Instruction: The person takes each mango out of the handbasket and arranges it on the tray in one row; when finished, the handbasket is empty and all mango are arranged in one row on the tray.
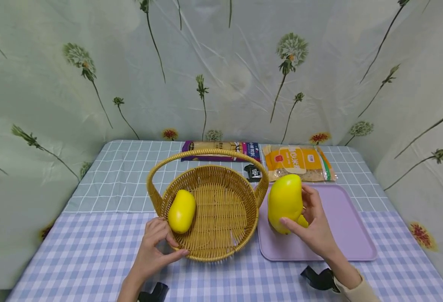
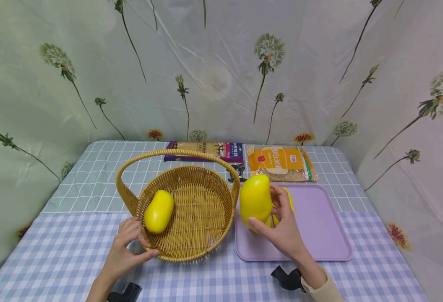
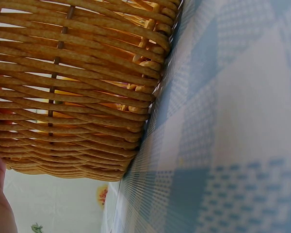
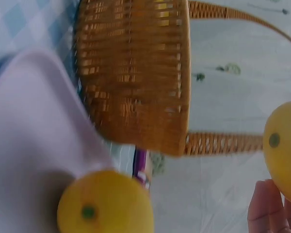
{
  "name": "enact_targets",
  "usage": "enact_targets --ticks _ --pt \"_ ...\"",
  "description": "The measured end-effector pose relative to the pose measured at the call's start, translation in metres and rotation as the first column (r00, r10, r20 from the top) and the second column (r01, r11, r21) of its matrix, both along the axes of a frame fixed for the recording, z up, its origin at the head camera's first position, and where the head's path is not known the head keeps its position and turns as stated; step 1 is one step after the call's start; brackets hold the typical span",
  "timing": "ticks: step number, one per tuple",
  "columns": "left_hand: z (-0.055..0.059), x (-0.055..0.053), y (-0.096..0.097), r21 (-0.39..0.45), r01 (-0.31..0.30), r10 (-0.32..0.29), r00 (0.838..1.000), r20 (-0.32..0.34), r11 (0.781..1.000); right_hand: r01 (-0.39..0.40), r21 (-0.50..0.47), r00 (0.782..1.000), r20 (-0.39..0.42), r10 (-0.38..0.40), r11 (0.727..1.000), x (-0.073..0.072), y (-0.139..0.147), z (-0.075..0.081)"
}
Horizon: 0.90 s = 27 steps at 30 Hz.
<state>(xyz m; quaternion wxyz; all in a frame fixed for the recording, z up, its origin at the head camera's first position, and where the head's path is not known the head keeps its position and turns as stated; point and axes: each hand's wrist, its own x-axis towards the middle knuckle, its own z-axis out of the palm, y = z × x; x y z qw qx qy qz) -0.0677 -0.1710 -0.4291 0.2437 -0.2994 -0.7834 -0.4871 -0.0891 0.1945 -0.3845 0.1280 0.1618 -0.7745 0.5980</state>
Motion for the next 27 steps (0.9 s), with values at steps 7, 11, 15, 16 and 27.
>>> enact_targets --ticks 7,11,15,16,27 --pt "-0.001 -0.001 0.0 0.02 0.001 -0.001 0.999 -0.033 1.0 0.104 -0.014 0.994 0.031 -0.103 0.994 -0.012 0.024 -0.005" --pt "-0.001 -0.001 -0.001 0.02 0.001 0.0 1.0 -0.029 1.0 0.176 0.02 0.983 0.053 -0.177 0.984 -0.017 0.04 -0.01" --pt "-0.002 -0.001 -0.001 0.015 0.001 -0.001 1.0 -0.02 1.0 0.234 0.039 0.968 0.085 -0.237 0.971 -0.022 0.056 -0.017" --pt "-0.002 -0.001 -0.002 0.013 0.001 -0.001 1.0 -0.019 1.0 0.245 0.045 0.964 0.095 -0.249 0.968 -0.023 0.06 -0.019" --pt "-0.003 -0.001 -0.002 0.013 0.004 -0.004 1.0 -0.019 1.0 0.361 0.181 0.909 0.153 -0.388 0.915 -0.027 0.092 -0.03"
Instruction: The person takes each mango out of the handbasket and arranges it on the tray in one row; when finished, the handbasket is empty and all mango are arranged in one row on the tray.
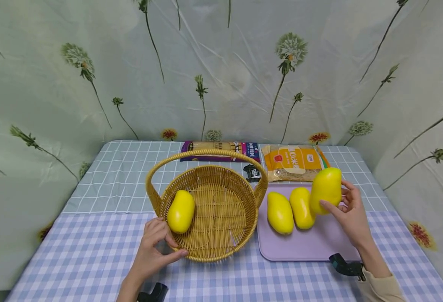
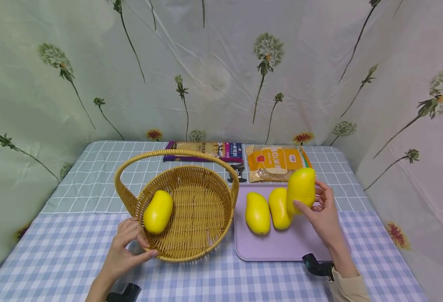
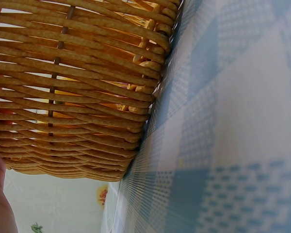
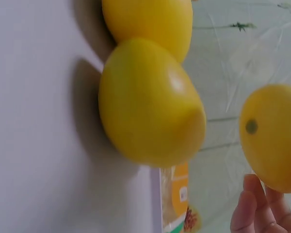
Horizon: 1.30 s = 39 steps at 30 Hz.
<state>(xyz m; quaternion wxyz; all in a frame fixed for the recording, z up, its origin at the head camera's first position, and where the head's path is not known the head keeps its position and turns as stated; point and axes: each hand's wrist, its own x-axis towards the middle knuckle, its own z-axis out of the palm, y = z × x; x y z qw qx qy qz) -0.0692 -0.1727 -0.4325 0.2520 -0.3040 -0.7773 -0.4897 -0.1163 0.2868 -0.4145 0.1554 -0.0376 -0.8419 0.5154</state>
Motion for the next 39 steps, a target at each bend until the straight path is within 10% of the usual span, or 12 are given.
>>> enact_targets --ticks 12,39 --pt "0.0 0.0 0.0 0.009 0.0 0.001 1.0 -0.008 1.0 0.027 0.07 0.997 0.073 -0.032 0.997 -0.021 0.052 -0.052" --pt "-0.001 -0.001 0.0 0.01 0.006 -0.006 1.0 -0.017 1.0 -0.047 0.121 0.93 0.368 -0.001 0.992 -0.004 0.041 -0.028"
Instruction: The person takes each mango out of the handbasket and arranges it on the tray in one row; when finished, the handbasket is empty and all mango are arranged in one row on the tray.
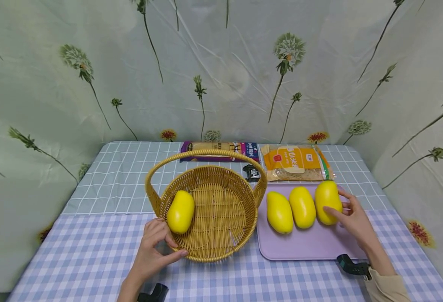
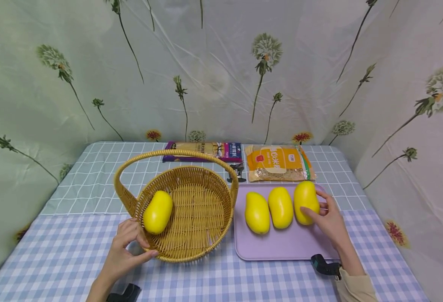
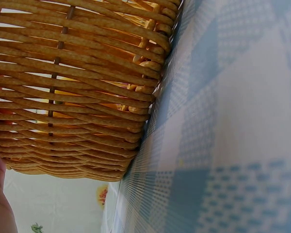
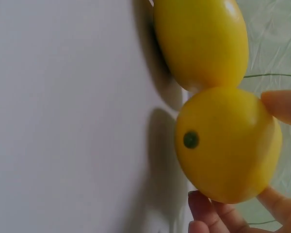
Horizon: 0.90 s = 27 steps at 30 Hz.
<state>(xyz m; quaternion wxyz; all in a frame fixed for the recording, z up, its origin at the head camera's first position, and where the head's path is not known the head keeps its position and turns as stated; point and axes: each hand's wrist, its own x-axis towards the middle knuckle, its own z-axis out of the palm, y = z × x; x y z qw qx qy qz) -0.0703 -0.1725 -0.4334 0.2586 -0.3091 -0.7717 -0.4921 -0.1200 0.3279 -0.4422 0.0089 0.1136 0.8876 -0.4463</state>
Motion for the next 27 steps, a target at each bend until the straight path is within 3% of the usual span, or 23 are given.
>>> enact_targets --ticks 6,14,27 --pt "0.0005 0.0004 0.0001 -0.002 -0.003 0.003 1.0 0.001 1.0 -0.039 0.032 0.997 0.064 0.037 0.999 0.0012 -0.0013 0.0033" --pt "0.0017 0.0006 -0.0002 -0.01 -0.007 0.007 1.0 0.004 1.0 -0.063 0.04 0.995 0.083 0.06 0.997 0.0028 -0.0023 0.0049" --pt "0.0009 0.0001 0.0001 -0.002 -0.003 0.003 1.0 -0.001 1.0 -0.154 0.045 0.974 0.174 0.144 0.987 0.0 0.0028 0.0066"
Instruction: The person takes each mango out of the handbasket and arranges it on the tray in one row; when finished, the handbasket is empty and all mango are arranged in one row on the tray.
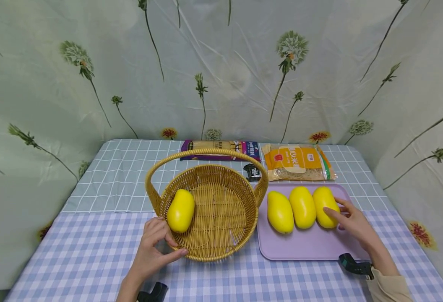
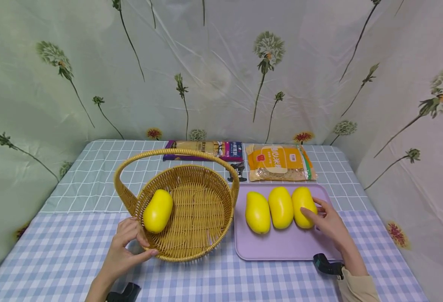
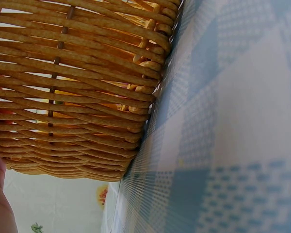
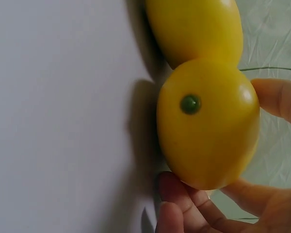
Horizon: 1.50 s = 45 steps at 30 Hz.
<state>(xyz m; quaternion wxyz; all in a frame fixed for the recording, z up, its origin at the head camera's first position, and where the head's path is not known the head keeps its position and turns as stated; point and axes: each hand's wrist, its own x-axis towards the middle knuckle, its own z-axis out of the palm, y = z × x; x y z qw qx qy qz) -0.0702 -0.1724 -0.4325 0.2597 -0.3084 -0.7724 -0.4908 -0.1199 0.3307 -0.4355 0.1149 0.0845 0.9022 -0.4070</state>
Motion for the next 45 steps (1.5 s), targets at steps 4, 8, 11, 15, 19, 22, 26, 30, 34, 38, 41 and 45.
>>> enact_targets --ticks 4,8,11,15,19,22,26,30,34,38,41,45 --pt "0.0 0.0 0.0 0.001 0.006 -0.006 1.0 -0.002 1.0 -0.022 0.017 0.999 0.028 0.022 1.0 0.0 0.001 0.003" --pt "0.001 0.0 0.001 -0.001 0.006 -0.006 1.0 -0.002 1.0 -0.038 0.022 0.999 0.04 0.037 0.999 -0.001 0.001 0.005" --pt "0.003 -0.001 0.0 -0.005 0.002 -0.002 1.0 -0.002 1.0 -0.041 0.014 0.998 0.041 0.04 0.999 -0.001 0.001 0.005" --pt "0.004 -0.001 0.0 -0.012 -0.002 0.002 1.0 0.0 1.0 -0.005 0.017 1.0 -0.007 0.005 1.0 0.0 0.002 0.005" --pt "0.004 -0.001 0.001 -0.013 0.0 0.0 1.0 0.003 1.0 0.088 0.09 0.984 -0.161 -0.072 0.992 0.002 0.002 0.002" --pt "0.004 0.0 0.001 -0.017 -0.001 0.001 1.0 0.005 1.0 0.166 0.131 0.935 -0.335 -0.114 0.977 0.005 0.0 -0.002" --pt "0.004 0.001 0.001 -0.015 -0.002 0.002 1.0 0.002 1.0 0.206 0.089 0.826 -0.55 -0.124 0.974 0.006 -0.006 -0.01" --pt "0.004 0.0 0.002 -0.008 0.0 -0.001 1.0 -0.007 1.0 0.147 0.019 0.731 -0.676 -0.095 0.989 0.011 -0.032 0.002" --pt "0.003 0.0 0.001 -0.008 0.0 0.0 1.0 -0.01 1.0 0.087 -0.013 0.708 -0.703 -0.071 0.996 0.016 -0.069 0.027" --pt "0.002 0.001 0.001 -0.01 -0.002 0.002 1.0 -0.007 1.0 0.027 -0.039 0.691 -0.722 -0.046 0.999 0.018 -0.093 0.042" --pt "0.002 0.0 0.0 -0.01 -0.004 0.004 1.0 -0.005 1.0 -0.052 -0.034 0.646 -0.763 0.008 0.998 0.018 -0.108 0.052" --pt "0.002 0.0 0.0 -0.011 -0.006 0.006 1.0 -0.005 1.0 -0.157 -0.011 0.58 -0.811 0.083 0.988 0.021 -0.129 0.064"
